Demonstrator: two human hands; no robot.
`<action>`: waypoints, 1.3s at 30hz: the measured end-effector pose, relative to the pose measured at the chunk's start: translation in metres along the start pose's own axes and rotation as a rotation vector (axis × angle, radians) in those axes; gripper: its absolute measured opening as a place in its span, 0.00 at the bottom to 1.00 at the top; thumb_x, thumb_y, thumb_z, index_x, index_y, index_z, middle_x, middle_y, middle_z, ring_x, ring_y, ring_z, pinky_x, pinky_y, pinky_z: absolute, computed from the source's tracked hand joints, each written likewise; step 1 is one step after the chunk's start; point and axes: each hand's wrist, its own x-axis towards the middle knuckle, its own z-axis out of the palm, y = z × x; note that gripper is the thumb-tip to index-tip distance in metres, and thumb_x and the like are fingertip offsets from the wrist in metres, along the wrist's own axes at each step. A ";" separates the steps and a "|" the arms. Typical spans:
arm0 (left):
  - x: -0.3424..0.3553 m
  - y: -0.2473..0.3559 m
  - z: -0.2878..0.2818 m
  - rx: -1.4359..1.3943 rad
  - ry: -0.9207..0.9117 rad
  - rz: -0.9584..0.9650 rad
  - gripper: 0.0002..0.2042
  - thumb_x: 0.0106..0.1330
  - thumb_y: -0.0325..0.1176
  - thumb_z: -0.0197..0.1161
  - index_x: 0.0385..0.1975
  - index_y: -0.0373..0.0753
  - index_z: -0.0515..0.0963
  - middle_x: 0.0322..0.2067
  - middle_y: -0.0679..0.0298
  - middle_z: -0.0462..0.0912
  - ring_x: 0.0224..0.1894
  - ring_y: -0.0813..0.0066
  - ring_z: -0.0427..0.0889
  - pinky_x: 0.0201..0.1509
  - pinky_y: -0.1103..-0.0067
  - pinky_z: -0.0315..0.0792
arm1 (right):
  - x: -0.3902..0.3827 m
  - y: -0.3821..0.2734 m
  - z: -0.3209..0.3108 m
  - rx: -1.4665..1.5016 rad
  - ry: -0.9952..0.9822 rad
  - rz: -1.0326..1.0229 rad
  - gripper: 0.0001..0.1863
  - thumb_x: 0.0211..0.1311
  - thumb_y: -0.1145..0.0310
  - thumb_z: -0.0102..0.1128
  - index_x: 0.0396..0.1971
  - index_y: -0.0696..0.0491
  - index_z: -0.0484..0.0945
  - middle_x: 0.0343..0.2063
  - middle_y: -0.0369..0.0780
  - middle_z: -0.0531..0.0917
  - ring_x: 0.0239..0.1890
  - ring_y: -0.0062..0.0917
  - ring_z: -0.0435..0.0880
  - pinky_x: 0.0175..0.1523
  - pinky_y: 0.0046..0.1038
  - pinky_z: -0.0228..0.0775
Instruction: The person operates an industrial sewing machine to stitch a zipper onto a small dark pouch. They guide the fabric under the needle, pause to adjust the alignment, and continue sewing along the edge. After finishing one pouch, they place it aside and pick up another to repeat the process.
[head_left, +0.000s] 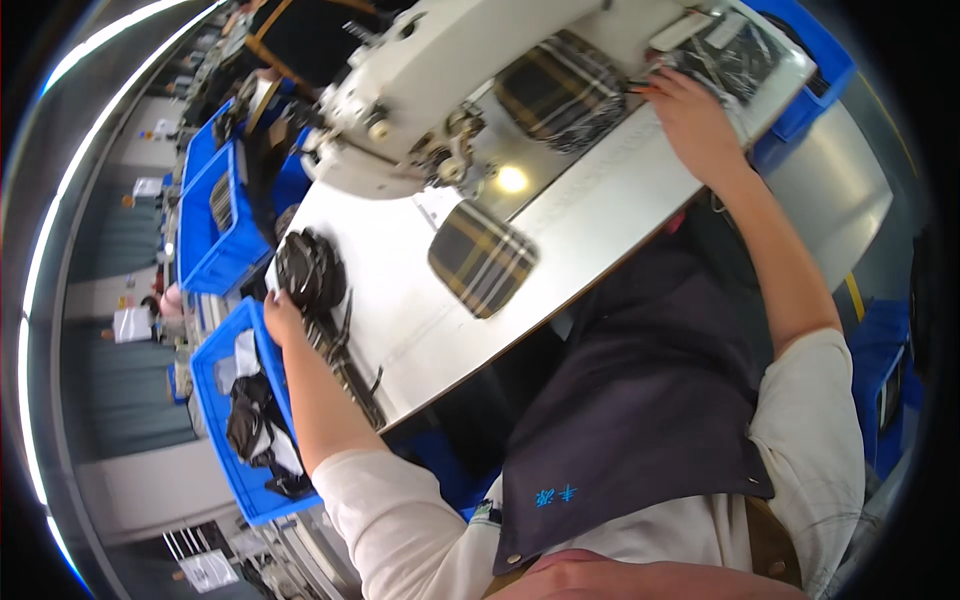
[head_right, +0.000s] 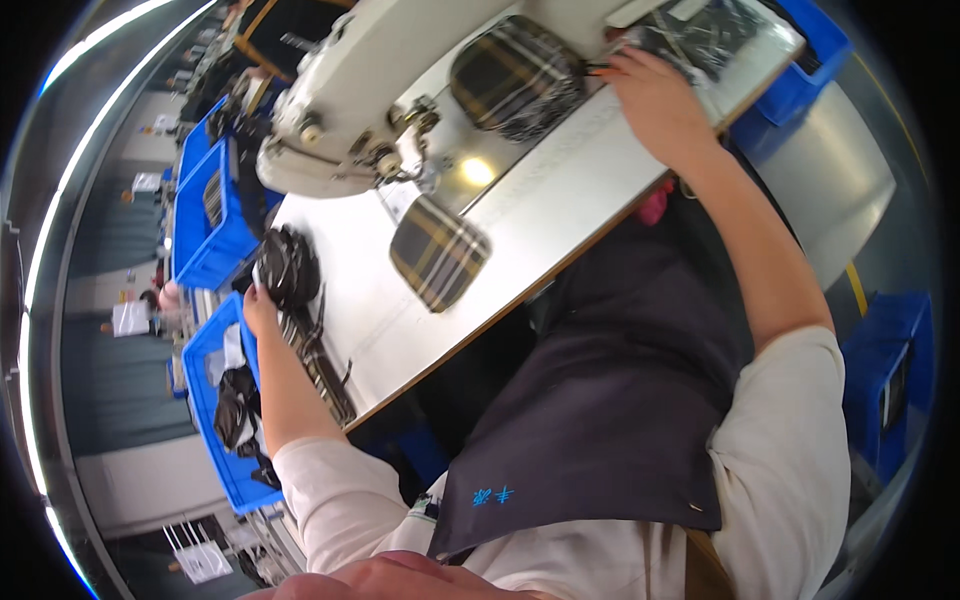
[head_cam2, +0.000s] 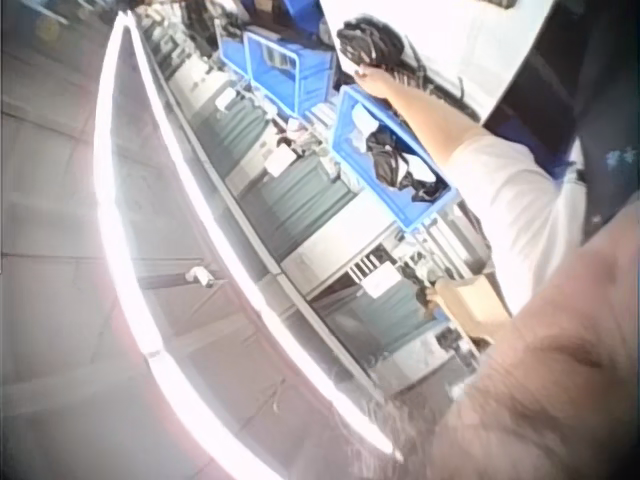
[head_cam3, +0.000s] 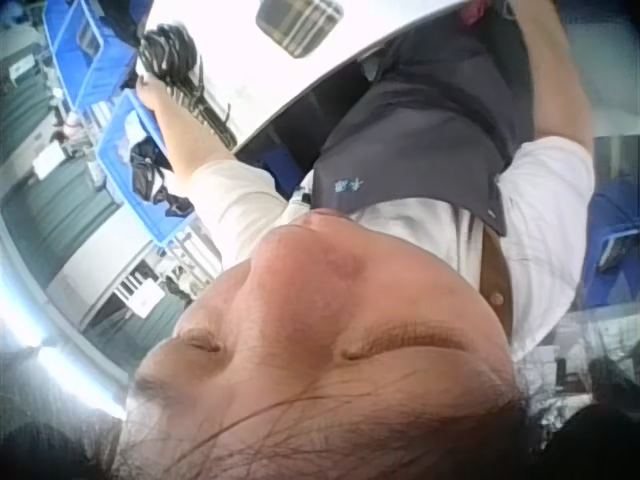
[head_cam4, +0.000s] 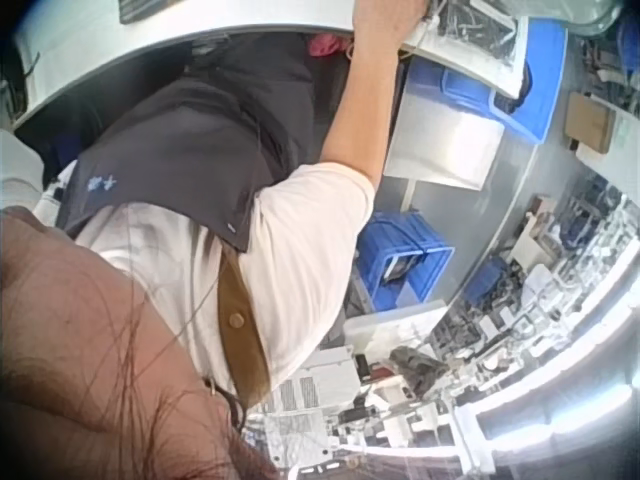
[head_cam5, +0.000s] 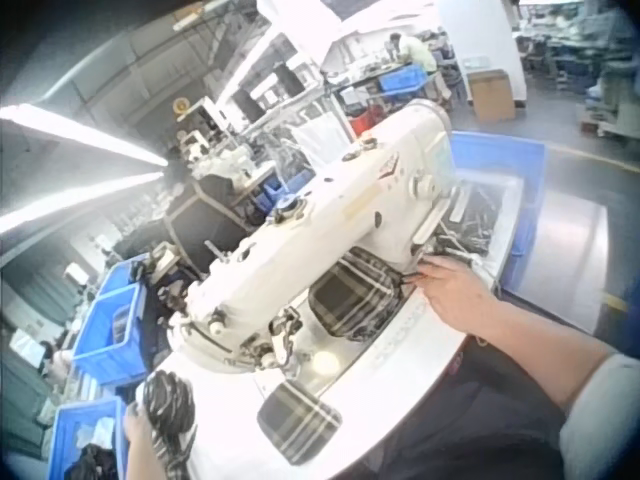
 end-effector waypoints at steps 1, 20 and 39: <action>0.001 -0.006 0.001 -0.023 0.002 -0.026 0.28 0.70 0.47 0.69 0.62 0.33 0.80 0.49 0.47 0.90 0.49 0.53 0.90 0.55 0.65 0.79 | -0.002 -0.004 0.001 0.090 0.066 0.042 0.18 0.65 0.78 0.60 0.54 0.58 0.84 0.61 0.45 0.84 0.70 0.39 0.76 0.74 0.38 0.68; -0.036 0.055 -0.068 -0.856 0.401 -0.044 0.11 0.80 0.37 0.60 0.44 0.33 0.78 0.37 0.67 0.79 0.37 0.80 0.73 0.43 0.79 0.71 | -0.004 -0.159 -0.085 0.809 0.181 -0.172 0.15 0.60 0.80 0.64 0.47 0.57 0.87 0.52 0.45 0.88 0.58 0.44 0.84 0.64 0.43 0.75; -0.397 0.224 -0.060 -0.566 0.025 0.683 0.08 0.61 0.20 0.69 0.37 0.37 0.78 0.38 0.54 0.81 0.44 0.55 0.79 0.50 0.65 0.72 | -0.036 -0.276 -0.077 1.910 -0.623 0.202 0.16 0.74 0.67 0.64 0.56 0.60 0.80 0.50 0.42 0.88 0.51 0.24 0.83 0.58 0.34 0.76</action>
